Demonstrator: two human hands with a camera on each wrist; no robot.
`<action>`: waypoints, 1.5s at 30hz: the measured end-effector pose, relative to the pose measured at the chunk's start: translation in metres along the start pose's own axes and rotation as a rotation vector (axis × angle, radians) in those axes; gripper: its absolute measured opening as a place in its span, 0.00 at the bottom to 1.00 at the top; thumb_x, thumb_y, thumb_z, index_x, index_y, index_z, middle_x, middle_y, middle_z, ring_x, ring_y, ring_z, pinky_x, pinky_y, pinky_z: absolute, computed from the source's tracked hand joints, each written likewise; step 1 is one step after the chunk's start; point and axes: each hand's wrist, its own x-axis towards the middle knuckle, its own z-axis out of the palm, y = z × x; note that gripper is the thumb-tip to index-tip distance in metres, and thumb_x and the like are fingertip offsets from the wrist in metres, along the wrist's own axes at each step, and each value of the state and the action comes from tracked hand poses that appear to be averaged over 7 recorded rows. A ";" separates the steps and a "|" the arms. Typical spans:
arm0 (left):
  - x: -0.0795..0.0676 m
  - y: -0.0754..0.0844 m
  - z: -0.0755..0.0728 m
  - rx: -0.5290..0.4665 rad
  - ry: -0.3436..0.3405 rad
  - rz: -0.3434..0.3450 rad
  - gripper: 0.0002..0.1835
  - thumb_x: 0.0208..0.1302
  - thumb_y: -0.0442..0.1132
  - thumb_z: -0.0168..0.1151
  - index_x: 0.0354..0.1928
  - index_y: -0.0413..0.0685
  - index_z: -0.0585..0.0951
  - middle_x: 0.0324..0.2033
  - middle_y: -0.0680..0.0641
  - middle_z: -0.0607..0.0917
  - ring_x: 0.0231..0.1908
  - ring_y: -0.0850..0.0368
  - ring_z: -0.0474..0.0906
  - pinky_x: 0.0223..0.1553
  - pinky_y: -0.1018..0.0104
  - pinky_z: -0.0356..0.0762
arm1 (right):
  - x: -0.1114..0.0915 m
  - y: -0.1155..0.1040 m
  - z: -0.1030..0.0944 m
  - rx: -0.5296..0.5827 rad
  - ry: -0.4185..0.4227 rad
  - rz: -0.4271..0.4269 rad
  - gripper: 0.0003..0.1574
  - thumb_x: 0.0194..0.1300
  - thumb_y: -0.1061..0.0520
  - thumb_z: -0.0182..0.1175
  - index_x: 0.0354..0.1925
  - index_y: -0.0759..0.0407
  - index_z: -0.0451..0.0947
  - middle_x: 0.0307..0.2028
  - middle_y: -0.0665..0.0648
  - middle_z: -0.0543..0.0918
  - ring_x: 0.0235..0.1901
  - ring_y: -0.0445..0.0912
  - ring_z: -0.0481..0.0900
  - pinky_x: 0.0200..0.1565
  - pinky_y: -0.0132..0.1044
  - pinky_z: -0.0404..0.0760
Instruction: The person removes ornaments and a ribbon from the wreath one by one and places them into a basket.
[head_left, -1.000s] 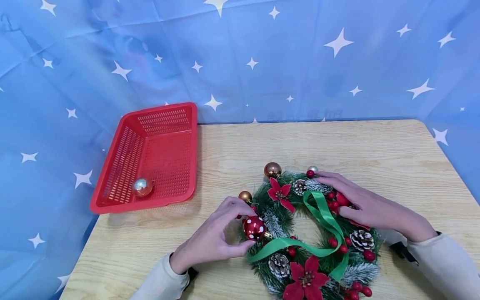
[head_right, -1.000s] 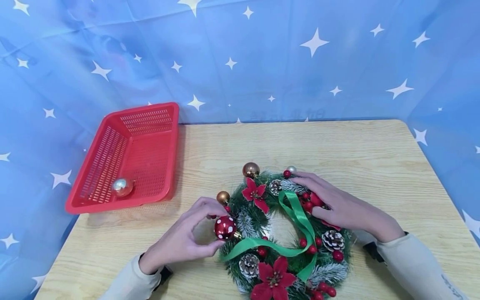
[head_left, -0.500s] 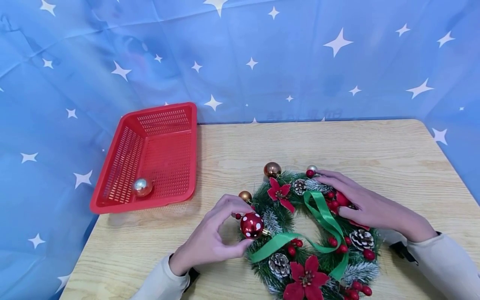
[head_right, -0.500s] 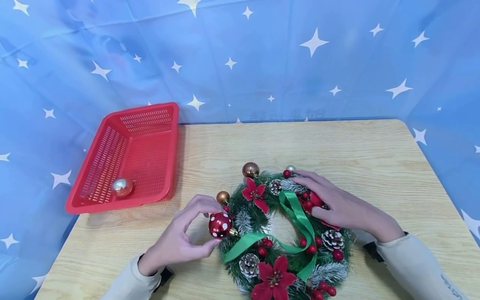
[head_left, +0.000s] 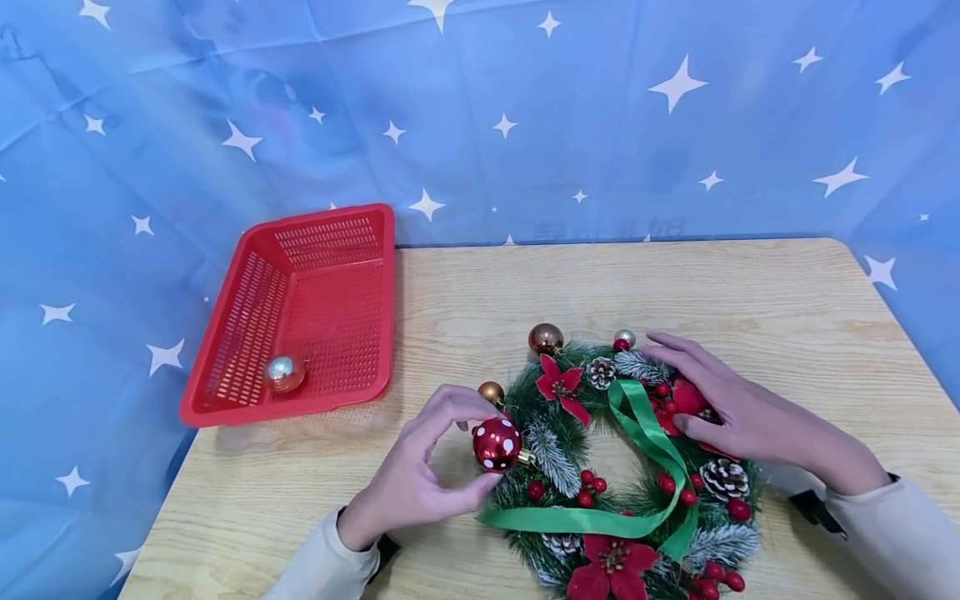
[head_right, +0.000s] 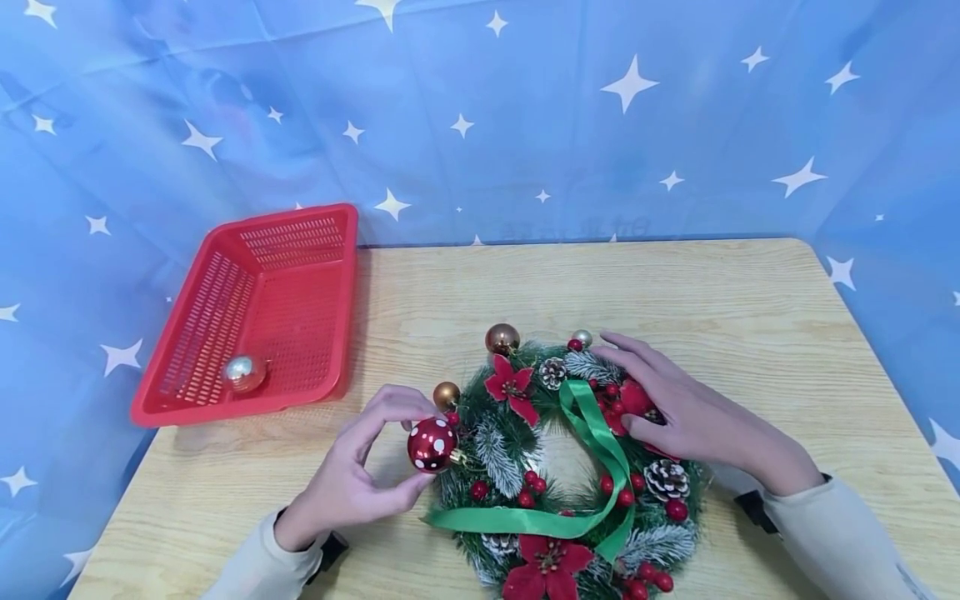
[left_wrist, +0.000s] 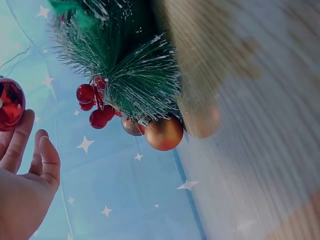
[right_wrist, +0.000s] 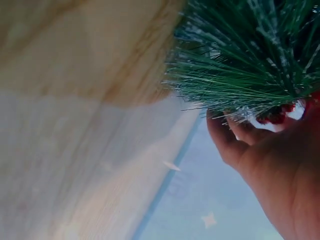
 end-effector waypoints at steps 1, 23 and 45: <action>0.000 0.000 -0.001 0.001 0.003 -0.001 0.33 0.53 0.31 0.82 0.61 0.38 0.79 0.56 0.39 0.83 0.57 0.44 0.78 0.53 0.54 0.82 | -0.001 -0.001 -0.001 0.000 0.008 0.008 0.60 0.71 0.60 0.69 0.89 0.40 0.49 0.86 0.55 0.50 0.80 0.62 0.56 0.59 0.77 0.73; 0.001 0.003 -0.021 0.072 0.149 -0.112 0.32 0.54 0.28 0.79 0.63 0.38 0.81 0.54 0.42 0.85 0.52 0.48 0.78 0.47 0.59 0.77 | -0.037 -0.028 -0.003 0.138 0.136 0.350 0.58 0.82 0.48 0.62 0.89 0.31 0.34 0.83 0.70 0.53 0.72 0.81 0.63 0.56 0.83 0.68; -0.003 0.005 -0.046 0.091 0.332 -0.235 0.31 0.56 0.22 0.74 0.64 0.34 0.80 0.53 0.39 0.84 0.46 0.51 0.80 0.50 0.65 0.78 | -0.054 -0.040 0.023 0.044 0.145 0.335 0.61 0.76 0.46 0.70 0.89 0.48 0.43 0.82 0.67 0.55 0.75 0.73 0.60 0.54 0.83 0.69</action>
